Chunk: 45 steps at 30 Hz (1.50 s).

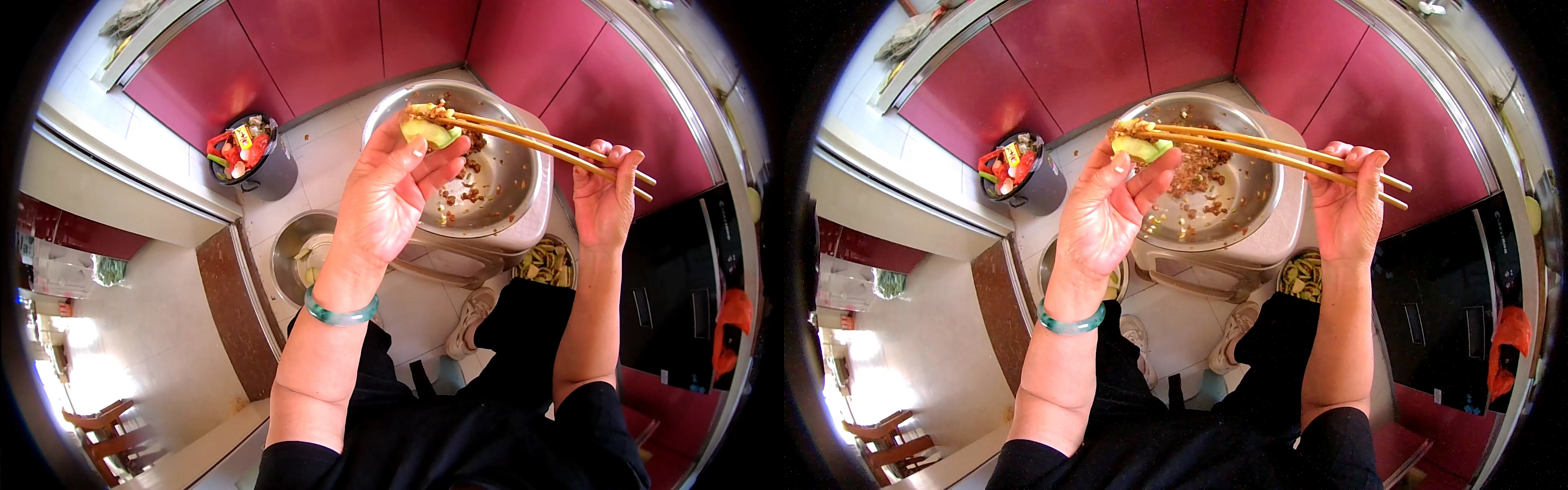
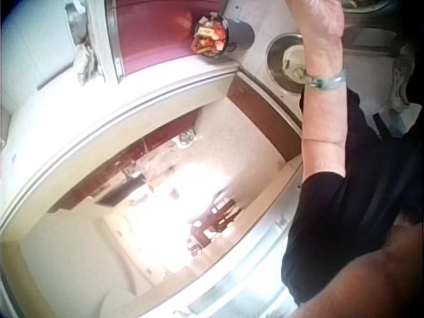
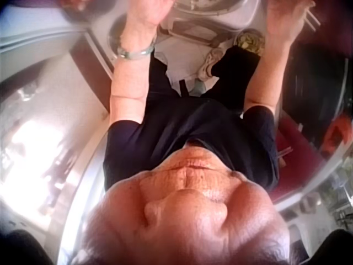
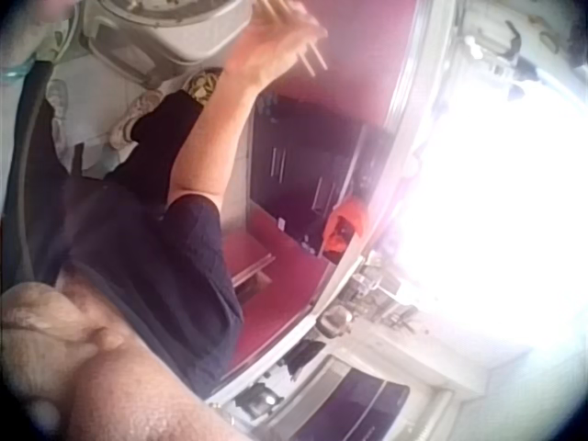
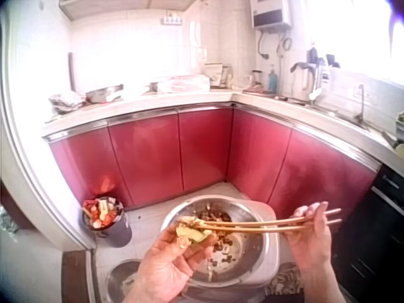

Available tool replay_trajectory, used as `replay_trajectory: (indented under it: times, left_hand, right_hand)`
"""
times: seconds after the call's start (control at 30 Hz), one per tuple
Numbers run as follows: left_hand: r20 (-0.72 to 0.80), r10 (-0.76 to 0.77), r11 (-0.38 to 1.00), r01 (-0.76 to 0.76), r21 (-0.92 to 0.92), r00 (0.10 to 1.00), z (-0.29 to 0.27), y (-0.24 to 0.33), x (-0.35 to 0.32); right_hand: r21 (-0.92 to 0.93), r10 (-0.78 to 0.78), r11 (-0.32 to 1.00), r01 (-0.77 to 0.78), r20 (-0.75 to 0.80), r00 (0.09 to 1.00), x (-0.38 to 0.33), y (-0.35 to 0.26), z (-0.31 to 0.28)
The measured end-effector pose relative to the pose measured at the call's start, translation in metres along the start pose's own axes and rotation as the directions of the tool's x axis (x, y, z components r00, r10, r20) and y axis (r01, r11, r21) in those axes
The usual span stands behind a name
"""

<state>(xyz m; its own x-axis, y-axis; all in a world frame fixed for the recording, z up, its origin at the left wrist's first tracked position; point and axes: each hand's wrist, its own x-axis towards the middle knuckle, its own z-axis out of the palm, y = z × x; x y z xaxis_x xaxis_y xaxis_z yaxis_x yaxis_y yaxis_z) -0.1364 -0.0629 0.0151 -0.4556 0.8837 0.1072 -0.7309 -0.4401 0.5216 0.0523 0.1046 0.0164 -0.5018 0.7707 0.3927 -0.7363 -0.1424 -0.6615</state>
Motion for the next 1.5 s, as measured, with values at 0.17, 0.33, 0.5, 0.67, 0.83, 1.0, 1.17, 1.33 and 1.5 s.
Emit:
replay_trajectory:
  times: [0.17, 0.33, 0.5, 0.67, 0.83, 1.0, 1.17, 1.33, 1.5]
  left_hand:
    - [-0.047, 0.033, 0.999, -0.031, 0.037, 0.998, -0.003, 0.001, 0.001]
    - [-0.098, 0.041, 0.999, -0.037, 0.039, 0.994, -0.004, 0.001, 0.003]
    - [-0.102, 0.040, 0.998, -0.035, 0.043, 0.994, -0.001, 0.001, 0.003]
    - [-0.110, 0.047, 0.995, -0.037, 0.088, 0.993, -0.002, -0.001, 0.004]
    - [-0.152, 0.060, 0.994, -0.045, 0.104, 0.987, -0.001, 0.000, 0.002]
    - [-0.180, 0.070, 0.988, -0.042, 0.152, 0.981, 0.000, 0.001, 0.002]
    - [-0.187, 0.020, 0.995, -0.001, 0.100, 0.982, -0.005, 0.003, 0.003]
    - [-0.181, -0.014, 0.994, 0.034, 0.104, 0.983, -0.010, 0.002, 0.004]
    - [-0.183, -0.001, 0.999, 0.010, 0.049, 0.983, -0.011, 0.000, 0.006]
  right_hand:
    - [-0.034, -0.007, 0.999, 0.007, 0.011, 1.000, -0.003, 0.004, 0.006]
    - [-0.022, -0.019, 1.000, 0.019, -0.032, 0.999, -0.005, 0.003, 0.010]
    - [0.008, 0.006, 1.000, -0.006, -0.021, 1.000, -0.004, 0.010, 0.008]
    - [-0.040, -0.004, 0.999, 0.003, -0.006, 1.000, -0.004, 0.012, 0.007]
    - [-0.079, -0.015, 0.997, 0.018, 0.030, 0.999, -0.005, 0.012, 0.006]
    - [-0.128, -0.044, 0.990, 0.051, 0.064, 0.997, -0.006, 0.012, 0.005]
    - [-0.159, -0.058, 0.985, 0.071, 0.090, 0.994, -0.008, 0.012, 0.003]
    - [-0.264, -0.097, 0.956, 0.131, 0.139, 0.986, -0.007, 0.010, 0.001]
    - [-0.264, -0.055, 0.961, 0.087, 0.124, 0.991, -0.008, 0.008, 0.003]
